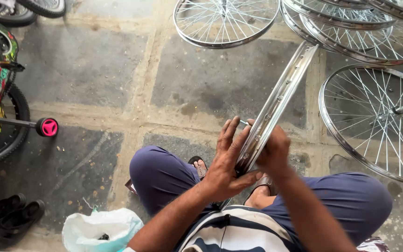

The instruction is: The person scrubs a bicycle rim with a small abrasive pad, moving along the rim's surface to remove dirt or oxidation. The person holds the rim with one hand and scrubs with the other, rotating the rim to access different sections.

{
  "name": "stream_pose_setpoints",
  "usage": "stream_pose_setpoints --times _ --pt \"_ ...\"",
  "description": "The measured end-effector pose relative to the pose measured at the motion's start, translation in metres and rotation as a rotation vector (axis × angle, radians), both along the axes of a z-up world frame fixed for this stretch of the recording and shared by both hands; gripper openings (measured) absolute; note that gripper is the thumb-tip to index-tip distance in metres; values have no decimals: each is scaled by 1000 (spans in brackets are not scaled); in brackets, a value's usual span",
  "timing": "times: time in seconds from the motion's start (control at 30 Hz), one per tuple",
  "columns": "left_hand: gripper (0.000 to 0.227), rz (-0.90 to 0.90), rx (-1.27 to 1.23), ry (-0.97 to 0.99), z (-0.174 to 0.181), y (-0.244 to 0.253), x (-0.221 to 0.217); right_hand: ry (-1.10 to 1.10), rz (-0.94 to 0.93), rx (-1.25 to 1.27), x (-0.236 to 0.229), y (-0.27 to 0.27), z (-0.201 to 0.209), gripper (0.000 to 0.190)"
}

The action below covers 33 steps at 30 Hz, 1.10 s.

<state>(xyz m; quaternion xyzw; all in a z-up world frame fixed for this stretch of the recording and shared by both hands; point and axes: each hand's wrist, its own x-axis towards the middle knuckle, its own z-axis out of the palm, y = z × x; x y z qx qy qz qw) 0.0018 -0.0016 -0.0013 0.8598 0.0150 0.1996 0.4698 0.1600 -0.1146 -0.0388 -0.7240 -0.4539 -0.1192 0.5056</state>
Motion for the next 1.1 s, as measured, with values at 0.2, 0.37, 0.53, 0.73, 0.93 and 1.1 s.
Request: stream_pose_setpoints --times 0.2,0.37,0.53,0.73,0.93,1.1 --pt "100 15 -3 30 -3 2 -7 979 555 206 10 -17 -51 20" --pt "100 12 -47 49 -1 2 -9 1297 722 201 28 -27 -36 39" --pt "100 -6 -30 40 -4 -2 -9 -85 -92 153 -23 -19 -17 33" --pt "100 -43 -100 39 -1 2 -4 562 414 250 -2 -44 -16 34" --pt "102 -68 -10 43 0 -6 -4 1248 812 172 33 -48 0 44" --pt "100 -43 -45 23 -1 -2 -3 11 -73 -23 -10 -26 25 32"
